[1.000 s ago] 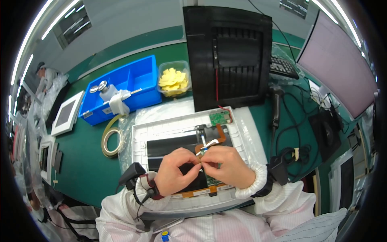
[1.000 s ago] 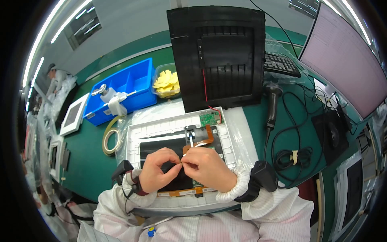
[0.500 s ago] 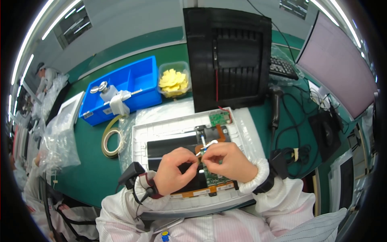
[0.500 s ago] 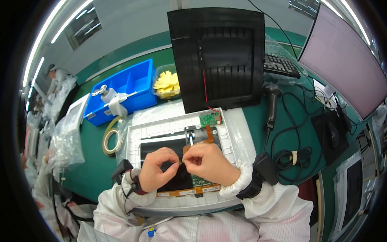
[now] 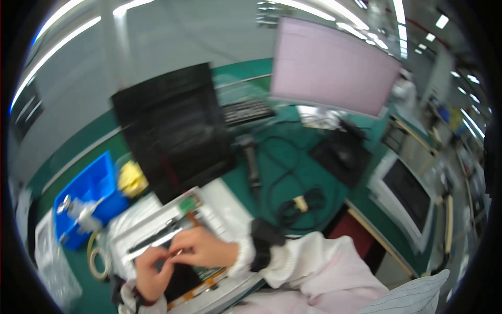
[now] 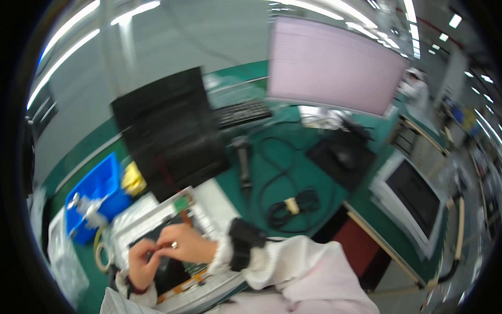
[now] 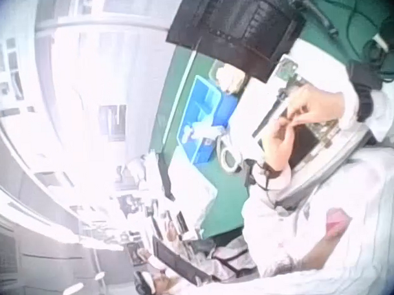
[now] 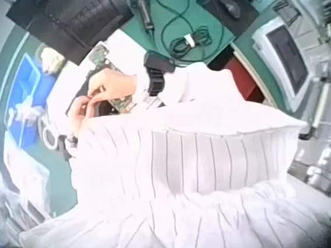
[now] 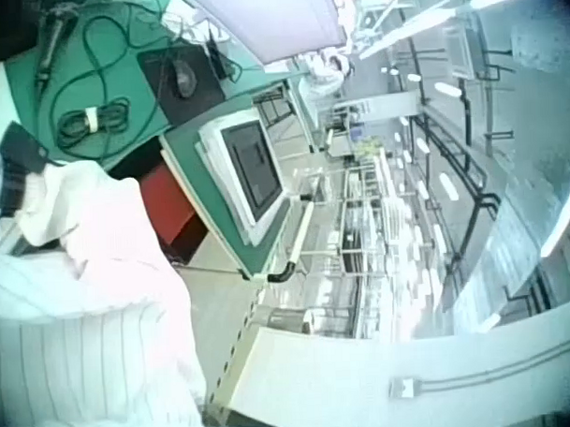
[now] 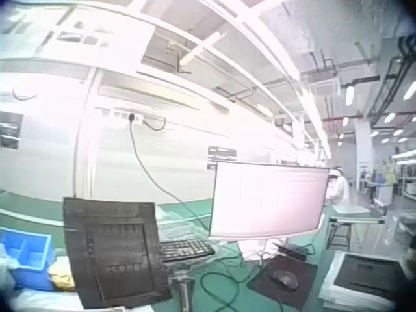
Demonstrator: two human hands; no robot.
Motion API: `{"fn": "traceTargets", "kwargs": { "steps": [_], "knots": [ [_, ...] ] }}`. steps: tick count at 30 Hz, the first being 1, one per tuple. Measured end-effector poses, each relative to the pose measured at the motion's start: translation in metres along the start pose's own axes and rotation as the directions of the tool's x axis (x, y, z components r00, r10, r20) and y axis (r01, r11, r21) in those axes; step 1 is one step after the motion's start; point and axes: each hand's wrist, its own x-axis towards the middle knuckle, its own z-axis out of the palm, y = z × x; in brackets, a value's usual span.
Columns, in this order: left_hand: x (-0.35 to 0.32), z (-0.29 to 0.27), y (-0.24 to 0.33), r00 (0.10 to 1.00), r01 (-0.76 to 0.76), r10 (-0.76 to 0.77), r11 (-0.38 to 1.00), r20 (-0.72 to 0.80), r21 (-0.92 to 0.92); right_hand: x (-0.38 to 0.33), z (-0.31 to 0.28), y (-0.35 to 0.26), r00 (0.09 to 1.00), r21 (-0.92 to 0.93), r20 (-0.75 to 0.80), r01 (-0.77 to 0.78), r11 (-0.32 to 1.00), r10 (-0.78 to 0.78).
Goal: The person secures the back cover onto an electronic display panel, operates a computer using a mouse and keyboard, and transfers the panel to a cart. The person then receives another display panel, fits and removes its back cover, and connects wires on its circuit board by hand.
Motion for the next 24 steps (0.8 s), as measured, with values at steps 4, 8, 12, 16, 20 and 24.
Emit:
{"fn": "traceTargets", "kwargs": {
  "steps": [4,8,12,16,20,24],
  "knots": [
    [-0.001,-0.002,0.001,0.976,0.217,-0.207,0.957,0.075,-0.191,-0.003,0.002,0.009,0.999,0.016,-0.030,0.032,0.999,-0.032],
    [0.001,0.011,-0.019,0.991,0.061,-0.090,0.963,-0.101,-0.261,-0.003,-0.002,0.004,0.993,0.103,-0.115,0.015,0.995,-0.004],
    [0.007,-0.002,-0.022,0.994,0.113,-0.113,0.984,0.004,-0.141,-0.003,-0.005,0.006,0.994,0.111,-0.111,0.021,0.994,-0.009],
    [0.010,-0.007,-0.020,0.996,0.081,-0.077,0.993,0.049,-0.088,-0.001,-0.001,0.012,0.991,0.133,-0.137,0.017,0.991,0.001],
    [0.015,-0.014,-0.010,0.994,0.100,-0.095,0.990,0.059,-0.096,0.001,-0.002,0.014,0.991,0.202,-0.099,-0.072,0.977,0.094],
    [0.024,-0.031,-0.023,0.998,-0.002,0.000,0.999,0.060,0.035,0.002,-0.005,0.011,0.985,0.278,-0.045,-0.149,0.949,0.168]
  ]
}}
